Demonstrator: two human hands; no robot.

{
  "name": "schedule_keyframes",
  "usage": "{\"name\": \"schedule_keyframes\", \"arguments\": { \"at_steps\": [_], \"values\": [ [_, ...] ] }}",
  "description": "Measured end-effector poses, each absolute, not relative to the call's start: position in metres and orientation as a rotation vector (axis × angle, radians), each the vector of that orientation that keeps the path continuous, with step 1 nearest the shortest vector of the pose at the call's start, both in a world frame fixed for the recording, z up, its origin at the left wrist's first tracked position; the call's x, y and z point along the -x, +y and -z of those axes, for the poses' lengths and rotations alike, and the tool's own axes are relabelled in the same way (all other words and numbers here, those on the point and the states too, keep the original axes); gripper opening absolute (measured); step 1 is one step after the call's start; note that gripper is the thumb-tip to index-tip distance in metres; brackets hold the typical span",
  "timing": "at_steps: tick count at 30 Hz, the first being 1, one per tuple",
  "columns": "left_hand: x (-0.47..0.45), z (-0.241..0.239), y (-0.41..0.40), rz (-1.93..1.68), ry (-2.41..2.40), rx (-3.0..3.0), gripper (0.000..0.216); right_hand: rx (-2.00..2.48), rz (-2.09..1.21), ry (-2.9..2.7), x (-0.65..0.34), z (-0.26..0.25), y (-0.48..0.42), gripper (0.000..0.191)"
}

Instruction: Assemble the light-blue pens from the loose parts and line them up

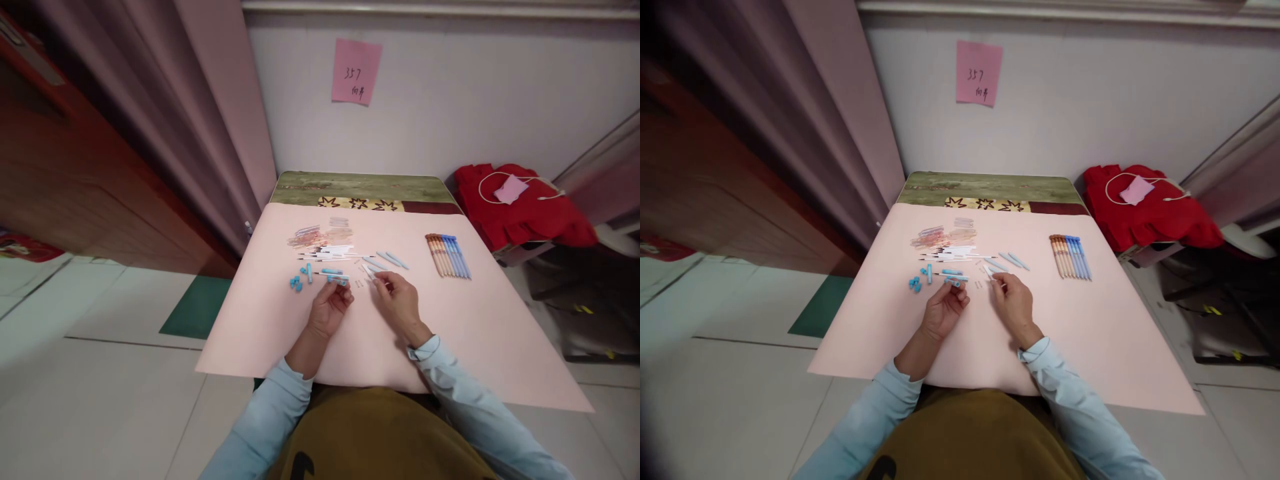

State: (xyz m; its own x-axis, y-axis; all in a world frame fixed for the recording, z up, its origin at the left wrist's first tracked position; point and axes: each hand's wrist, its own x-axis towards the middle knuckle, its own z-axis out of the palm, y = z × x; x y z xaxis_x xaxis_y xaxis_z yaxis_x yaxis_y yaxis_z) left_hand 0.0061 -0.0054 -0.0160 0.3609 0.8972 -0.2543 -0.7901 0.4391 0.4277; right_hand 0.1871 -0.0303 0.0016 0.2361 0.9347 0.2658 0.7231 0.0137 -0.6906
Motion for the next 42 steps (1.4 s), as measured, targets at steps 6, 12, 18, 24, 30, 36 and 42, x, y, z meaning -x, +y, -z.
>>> {"name": "schedule_keyframes", "arguments": {
  "at_steps": [6, 12, 18, 24, 30, 36, 42],
  "values": [
    [-0.004, 0.015, -0.003, -1.099, 0.477, -0.238, 0.014, 1.906, -0.189, -1.741, -0.200, 0.002, -0.032, 0.023],
    [-0.004, 0.017, -0.005, -1.095, 0.495, -0.256, 0.012, 2.002, -0.083, -1.878, -0.182, 0.001, -0.015, 0.024],
    [-0.004, 0.015, -0.005, -1.089, 0.492, -0.258, 0.012, 2.117, -0.109, -1.980, -0.175, -0.002, 0.002, 0.023],
    [-0.006, 0.017, -0.004, -1.103, 0.528, -0.251, 0.016, 2.042, -0.147, -1.892, -0.172, -0.017, -0.005, 0.023],
    [-0.009, 0.015, -0.004, -1.124, 0.491, -0.247, 0.017, 1.681, -0.416, -1.814, -0.161, -0.046, -0.025, 0.021],
    [-0.013, 0.012, -0.006, -1.186, 0.468, -0.260, 0.012, 1.672, -0.125, -2.070, -0.147, -0.047, -0.035, 0.031],
    [-0.013, 0.014, -0.006, -1.163, 0.471, -0.298, 0.011, 1.719, -0.035, -2.130, -0.146, -0.045, -0.035, 0.036]
  ]
}}
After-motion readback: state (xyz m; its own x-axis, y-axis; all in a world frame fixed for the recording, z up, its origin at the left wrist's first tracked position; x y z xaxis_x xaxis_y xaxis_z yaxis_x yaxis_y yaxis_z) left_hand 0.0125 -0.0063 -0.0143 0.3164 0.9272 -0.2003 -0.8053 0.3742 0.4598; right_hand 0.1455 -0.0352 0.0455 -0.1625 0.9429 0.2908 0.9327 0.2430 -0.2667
